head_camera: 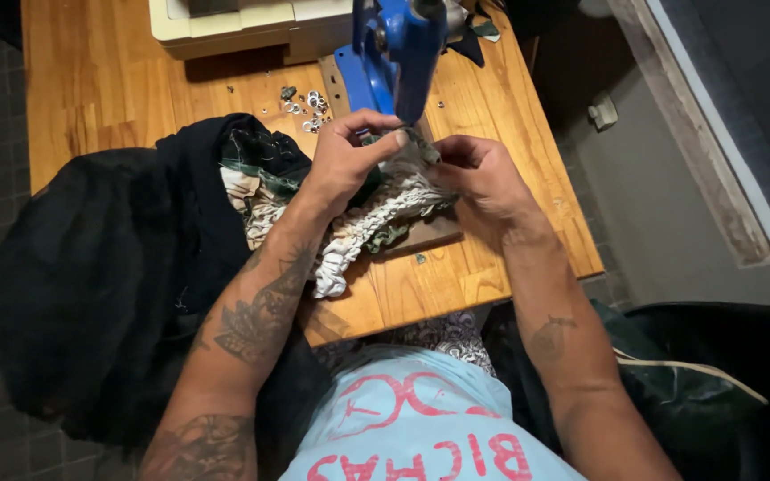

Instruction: Attaching metal studs to a garment using a manual press and trimming with scissors

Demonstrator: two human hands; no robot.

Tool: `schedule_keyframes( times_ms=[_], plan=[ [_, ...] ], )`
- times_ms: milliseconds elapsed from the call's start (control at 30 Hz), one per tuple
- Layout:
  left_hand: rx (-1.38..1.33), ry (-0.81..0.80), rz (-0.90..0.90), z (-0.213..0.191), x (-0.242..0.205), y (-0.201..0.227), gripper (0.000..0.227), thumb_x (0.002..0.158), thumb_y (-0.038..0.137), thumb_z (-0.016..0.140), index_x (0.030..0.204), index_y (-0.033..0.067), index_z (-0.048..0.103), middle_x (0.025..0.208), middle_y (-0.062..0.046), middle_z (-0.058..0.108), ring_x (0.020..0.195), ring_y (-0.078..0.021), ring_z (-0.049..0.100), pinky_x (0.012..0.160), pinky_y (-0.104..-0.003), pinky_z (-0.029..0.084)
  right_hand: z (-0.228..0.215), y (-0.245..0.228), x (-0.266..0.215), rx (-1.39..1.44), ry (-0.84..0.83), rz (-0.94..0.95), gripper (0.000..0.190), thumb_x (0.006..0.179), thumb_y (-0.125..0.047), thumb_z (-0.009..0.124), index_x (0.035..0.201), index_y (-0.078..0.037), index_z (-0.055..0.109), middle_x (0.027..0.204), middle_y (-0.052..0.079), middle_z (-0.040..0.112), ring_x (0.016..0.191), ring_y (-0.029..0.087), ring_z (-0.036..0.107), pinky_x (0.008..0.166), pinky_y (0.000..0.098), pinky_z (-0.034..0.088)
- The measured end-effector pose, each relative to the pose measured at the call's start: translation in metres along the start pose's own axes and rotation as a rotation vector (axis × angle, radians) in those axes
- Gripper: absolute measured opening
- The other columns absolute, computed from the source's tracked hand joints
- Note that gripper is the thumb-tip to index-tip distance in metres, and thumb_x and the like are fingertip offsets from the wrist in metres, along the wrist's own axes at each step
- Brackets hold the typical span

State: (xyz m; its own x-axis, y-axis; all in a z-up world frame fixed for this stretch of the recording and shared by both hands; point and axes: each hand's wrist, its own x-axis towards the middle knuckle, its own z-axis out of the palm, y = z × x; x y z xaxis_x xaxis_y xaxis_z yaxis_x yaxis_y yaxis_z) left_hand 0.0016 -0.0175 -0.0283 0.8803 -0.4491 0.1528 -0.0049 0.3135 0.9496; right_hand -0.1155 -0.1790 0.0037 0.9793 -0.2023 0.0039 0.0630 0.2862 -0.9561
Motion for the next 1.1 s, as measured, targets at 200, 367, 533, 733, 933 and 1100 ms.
schedule_keyframes(
  times_ms=[200,367,533,733,933,1100],
  plan=[
    [0.110,-0.015,0.128,0.002,-0.002,0.003,0.026,0.079,0.014,0.093,0.102,0.0107,0.080,0.083,0.001,0.061,0.080,-0.0021,0.052,0.072,-0.018,0.049,-0.006,0.007,0.004,0.037,0.034,-0.021,0.025,0.079,0.002,0.082,0.103,0.003,0.073,0.083,0.011,0.072,0.078,0.016,0.071,0.074,0.0270,0.059],
    [0.178,0.008,0.115,0.000,-0.004,0.001,0.026,0.079,0.018,0.093,0.102,0.0144,0.080,0.082,0.003,0.061,0.079,-0.0016,0.048,0.072,-0.016,0.046,0.008,-0.007,-0.016,-0.194,0.094,-0.065,0.022,0.081,0.001,0.079,0.103,-0.001,0.076,0.084,0.008,0.073,0.078,0.013,0.069,0.073,0.0248,0.057],
    [0.239,0.029,0.134,0.006,-0.012,0.009,0.026,0.080,0.022,0.092,0.103,0.0177,0.081,0.083,0.002,0.061,0.080,-0.0035,0.049,0.072,-0.019,0.045,-0.003,-0.014,-0.033,-0.548,0.131,-0.224,0.015,0.086,-0.005,0.076,0.101,-0.008,0.078,0.087,0.008,0.074,0.082,0.012,0.067,0.073,0.0262,0.056],
    [0.309,0.059,0.215,0.002,-0.009,-0.006,0.026,0.081,0.023,0.092,0.104,0.0188,0.080,0.084,0.002,0.060,0.082,-0.0050,0.048,0.074,-0.020,0.045,-0.064,0.007,-0.057,-1.014,0.259,-0.551,0.011,0.092,0.000,0.079,0.103,-0.003,0.077,0.089,0.014,0.070,0.085,0.031,0.067,0.069,0.0357,0.054],
    [0.309,0.055,0.206,0.005,-0.010,0.003,0.024,0.080,0.020,0.090,0.102,0.0194,0.080,0.081,0.002,0.056,0.079,-0.0051,0.049,0.072,-0.019,0.046,-0.090,0.018,-0.081,-1.267,0.277,-0.583,0.023,0.084,-0.002,0.081,0.106,-0.007,0.075,0.098,0.011,0.068,0.092,0.033,0.065,0.084,0.0438,0.053],
    [0.432,-0.027,0.090,0.005,-0.012,0.014,0.018,0.090,0.024,0.073,0.107,0.0173,0.074,0.091,0.004,0.053,0.078,-0.0075,0.050,0.070,-0.022,0.049,-0.073,0.005,-0.086,-1.355,0.219,-0.580,0.018,0.092,-0.002,0.071,0.110,0.001,0.070,0.110,0.015,0.069,0.106,0.034,0.061,0.097,0.0425,0.047]
  ],
)
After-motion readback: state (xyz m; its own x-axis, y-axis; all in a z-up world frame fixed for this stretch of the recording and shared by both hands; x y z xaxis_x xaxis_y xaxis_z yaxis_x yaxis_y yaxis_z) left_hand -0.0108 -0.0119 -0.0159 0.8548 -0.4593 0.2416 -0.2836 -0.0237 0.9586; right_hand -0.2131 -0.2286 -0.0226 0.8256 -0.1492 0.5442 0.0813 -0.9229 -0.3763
